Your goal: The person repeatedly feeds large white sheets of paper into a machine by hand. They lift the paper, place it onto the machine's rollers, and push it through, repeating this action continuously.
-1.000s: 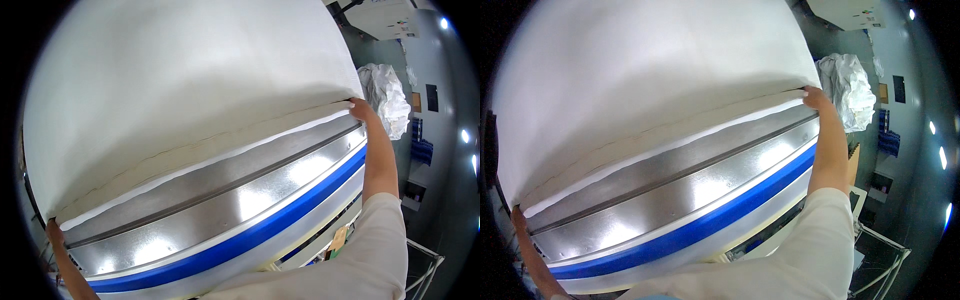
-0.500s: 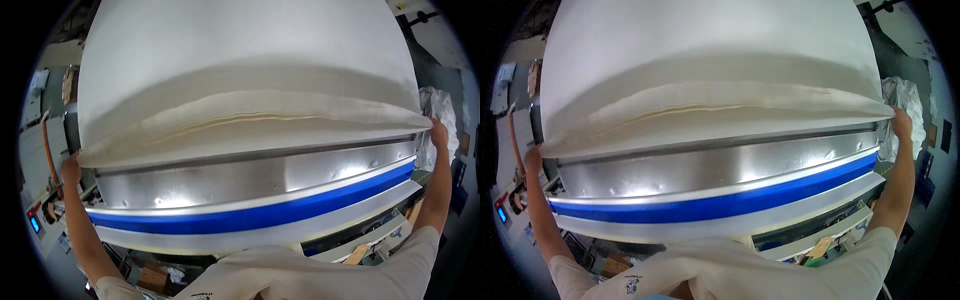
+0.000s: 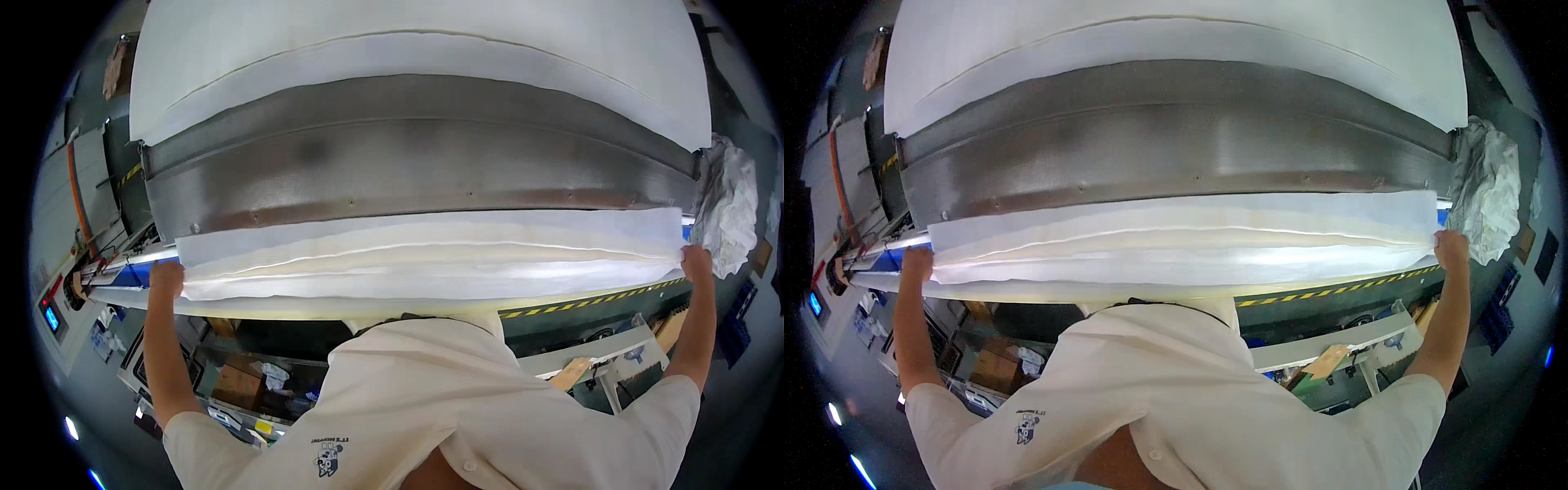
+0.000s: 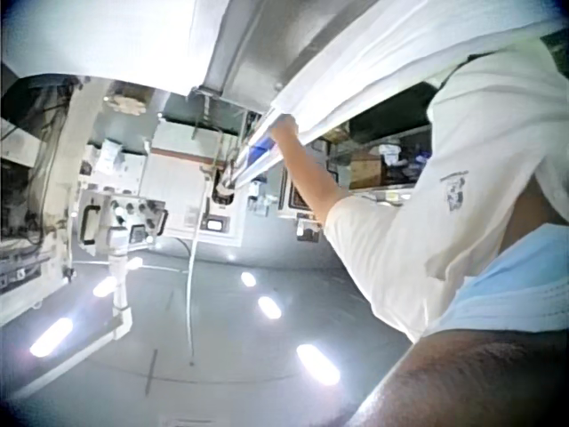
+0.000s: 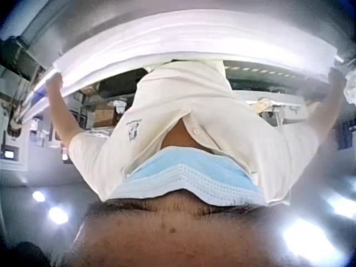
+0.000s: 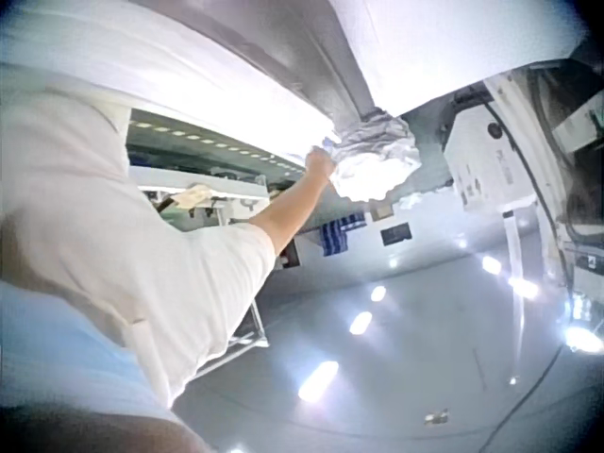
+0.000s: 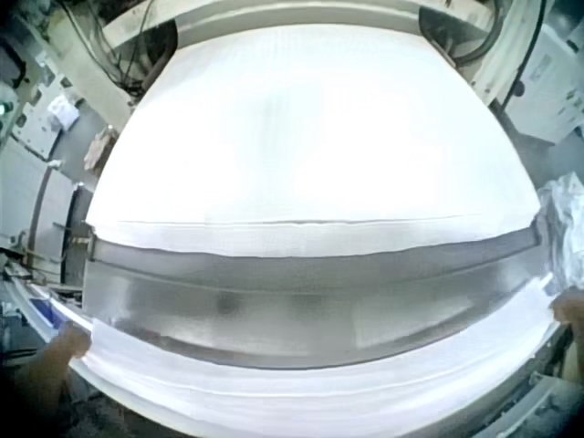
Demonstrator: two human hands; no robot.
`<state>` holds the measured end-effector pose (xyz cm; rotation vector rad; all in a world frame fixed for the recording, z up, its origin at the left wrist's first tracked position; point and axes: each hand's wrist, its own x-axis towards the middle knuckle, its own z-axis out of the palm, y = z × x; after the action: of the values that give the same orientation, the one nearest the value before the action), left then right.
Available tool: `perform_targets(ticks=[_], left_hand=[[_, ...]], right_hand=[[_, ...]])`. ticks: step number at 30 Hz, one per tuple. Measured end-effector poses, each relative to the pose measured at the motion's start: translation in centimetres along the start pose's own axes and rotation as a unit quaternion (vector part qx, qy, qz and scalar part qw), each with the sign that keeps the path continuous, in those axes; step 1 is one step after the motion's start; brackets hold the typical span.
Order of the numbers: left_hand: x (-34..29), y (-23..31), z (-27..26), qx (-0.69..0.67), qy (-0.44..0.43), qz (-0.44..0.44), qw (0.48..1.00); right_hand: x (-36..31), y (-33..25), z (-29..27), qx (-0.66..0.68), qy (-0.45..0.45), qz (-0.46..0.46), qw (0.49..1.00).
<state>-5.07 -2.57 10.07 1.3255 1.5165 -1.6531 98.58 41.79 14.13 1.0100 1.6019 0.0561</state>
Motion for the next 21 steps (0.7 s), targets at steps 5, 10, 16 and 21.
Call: perform_targets(ticks=[5, 10, 16, 21], left_hand=[[0.4, 3.6, -0.6, 0.009, -0.126, 0.005, 0.992], [3.9, 3.6, 3.2, -0.064, -0.13, -0.024, 0.989], [1.8, 0.0, 9.1, -0.109, 0.043, -0.361, 0.925], [5.1, -0.7, 5.4, -0.281, 0.052, -0.341, 0.896]], right_hand=[[-0.9, -2.9, 1.0, 0.012, -0.021, -0.015, 1.0], [0.9, -1.7, 6.1, -0.052, 0.022, -0.011, 0.998], [2.4, -4.4, 3.1, -0.003, -0.074, 0.017, 0.997], [0.8, -1.9, 7.6, -0.16, -0.136, -0.093, 0.973]])
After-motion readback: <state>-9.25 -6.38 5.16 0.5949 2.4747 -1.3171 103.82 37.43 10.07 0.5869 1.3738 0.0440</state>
